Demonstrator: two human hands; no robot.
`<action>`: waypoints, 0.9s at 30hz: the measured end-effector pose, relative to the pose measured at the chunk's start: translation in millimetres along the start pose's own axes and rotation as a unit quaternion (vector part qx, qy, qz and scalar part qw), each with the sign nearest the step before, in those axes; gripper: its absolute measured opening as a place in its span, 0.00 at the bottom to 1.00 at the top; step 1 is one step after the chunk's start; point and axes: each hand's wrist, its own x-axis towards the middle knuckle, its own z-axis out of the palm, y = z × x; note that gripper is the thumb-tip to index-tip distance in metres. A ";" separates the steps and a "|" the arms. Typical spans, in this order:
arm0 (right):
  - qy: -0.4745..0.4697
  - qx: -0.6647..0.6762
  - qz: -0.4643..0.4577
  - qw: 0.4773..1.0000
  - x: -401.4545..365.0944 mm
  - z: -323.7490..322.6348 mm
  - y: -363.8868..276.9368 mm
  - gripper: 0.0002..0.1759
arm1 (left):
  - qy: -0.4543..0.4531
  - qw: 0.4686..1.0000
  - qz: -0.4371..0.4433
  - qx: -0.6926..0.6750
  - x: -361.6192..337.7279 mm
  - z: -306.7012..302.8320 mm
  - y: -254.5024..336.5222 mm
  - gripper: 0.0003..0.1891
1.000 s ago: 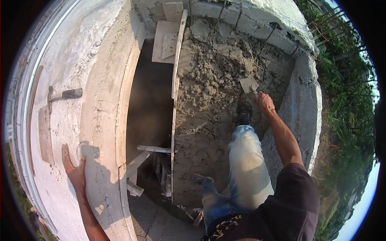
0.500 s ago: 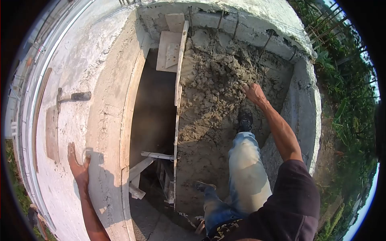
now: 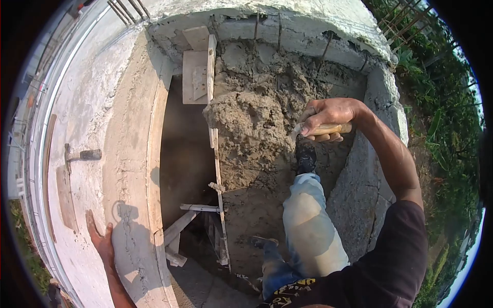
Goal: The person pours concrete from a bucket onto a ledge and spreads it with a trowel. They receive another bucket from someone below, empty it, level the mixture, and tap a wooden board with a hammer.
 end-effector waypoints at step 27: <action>0.543 -0.223 0.286 0.758 128.4 -93.8 138.0 0.21 | -0.005 1.000 0.007 -0.004 -1.7 -4.1 -10.7 0.37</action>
